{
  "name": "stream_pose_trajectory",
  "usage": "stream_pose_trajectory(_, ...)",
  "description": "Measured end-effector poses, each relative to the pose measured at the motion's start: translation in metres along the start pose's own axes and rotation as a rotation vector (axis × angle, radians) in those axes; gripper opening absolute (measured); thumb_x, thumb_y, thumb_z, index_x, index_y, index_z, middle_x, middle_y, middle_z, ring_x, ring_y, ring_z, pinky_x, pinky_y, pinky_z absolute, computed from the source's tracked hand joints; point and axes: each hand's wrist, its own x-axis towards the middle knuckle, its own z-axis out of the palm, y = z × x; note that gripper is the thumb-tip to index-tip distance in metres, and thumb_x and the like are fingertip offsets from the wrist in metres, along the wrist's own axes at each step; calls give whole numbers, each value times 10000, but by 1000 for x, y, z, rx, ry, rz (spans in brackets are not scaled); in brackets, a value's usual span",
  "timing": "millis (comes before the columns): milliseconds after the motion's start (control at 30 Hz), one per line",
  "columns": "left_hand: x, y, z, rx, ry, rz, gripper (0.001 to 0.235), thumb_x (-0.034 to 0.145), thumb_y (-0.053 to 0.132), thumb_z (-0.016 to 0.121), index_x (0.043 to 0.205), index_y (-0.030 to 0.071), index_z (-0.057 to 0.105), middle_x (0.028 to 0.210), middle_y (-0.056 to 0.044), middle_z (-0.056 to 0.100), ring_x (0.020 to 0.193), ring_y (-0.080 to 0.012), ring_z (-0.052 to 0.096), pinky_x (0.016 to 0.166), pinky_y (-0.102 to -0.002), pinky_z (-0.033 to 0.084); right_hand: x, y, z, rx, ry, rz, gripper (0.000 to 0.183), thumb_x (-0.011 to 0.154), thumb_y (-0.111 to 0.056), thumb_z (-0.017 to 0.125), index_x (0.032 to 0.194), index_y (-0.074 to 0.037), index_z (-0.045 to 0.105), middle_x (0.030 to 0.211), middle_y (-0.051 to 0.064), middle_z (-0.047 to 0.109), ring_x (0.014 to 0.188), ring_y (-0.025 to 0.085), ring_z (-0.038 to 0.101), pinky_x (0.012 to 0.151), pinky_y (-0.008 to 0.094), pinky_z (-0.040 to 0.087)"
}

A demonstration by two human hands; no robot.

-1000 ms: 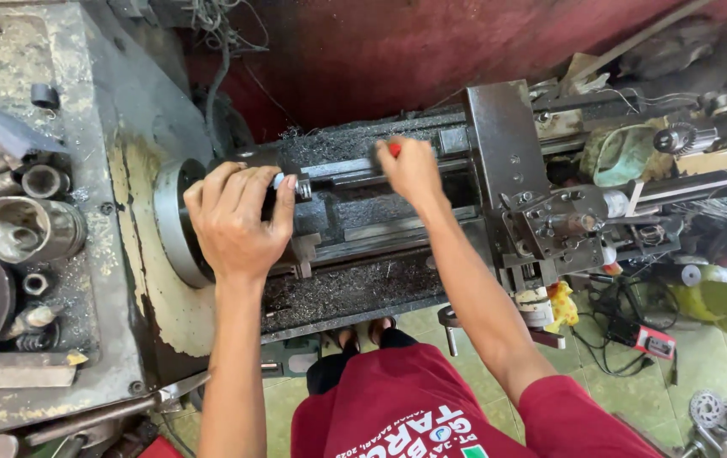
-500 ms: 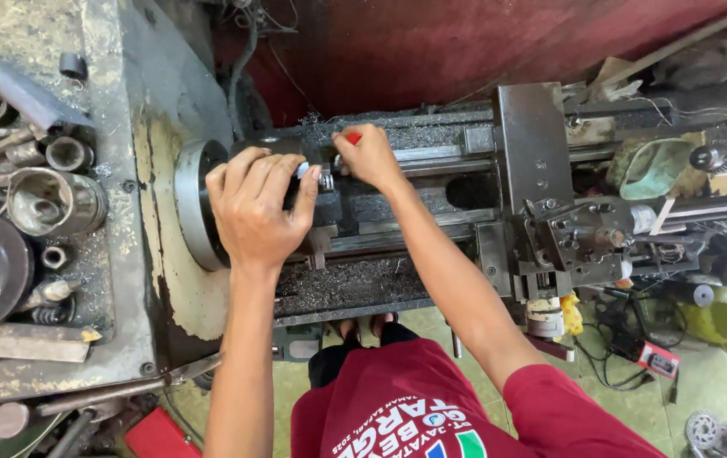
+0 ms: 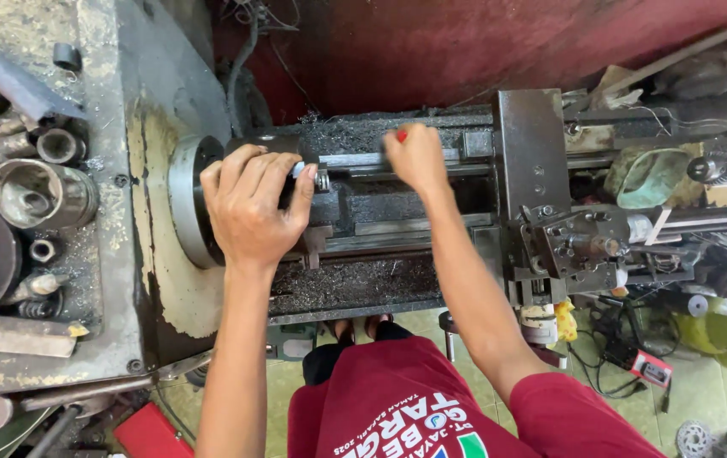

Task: Cleaning metal shavings from a lathe using a small brush

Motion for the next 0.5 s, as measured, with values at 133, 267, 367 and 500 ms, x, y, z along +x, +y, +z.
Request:
stream_pose_trajectory(133,0,1,-1,12,1,-8,189,1006,331,770,962,149,788,879,-18,723,979,-226,697,878,-378,470,-9,-58,50,302,-85,-89,271,875,-286,641,804,-64,780,646,212,681,721,439,715,663,479,534)
stream_pose_trajectory(267,1,2,-3,-1,-2,-8,178,1007,311,753,957,142,780,882,-22,718,975,-232,694,877,-376,468,2,-63,86,794,-252,4,227,892,-243,671,851,-42,769,641,191,666,537,196,629,506,326,513)
stream_pose_trajectory(367,3,0,-3,-3,-2,2,185,1015,311,746,957,139,780,882,-24,718,975,-233,694,877,-376,468,8,-41,44,872,-240,145,229,916,-256,683,849,-48,753,634,145,680,469,164,667,427,251,542)
stream_pose_trajectory(500,2,0,-3,-6,-21,15,186,1013,318,761,966,138,780,883,-27,716,982,-234,697,885,-373,471,-3,27,-40,385,54,222,193,914,-256,646,848,-134,779,615,141,697,536,188,730,428,271,569)
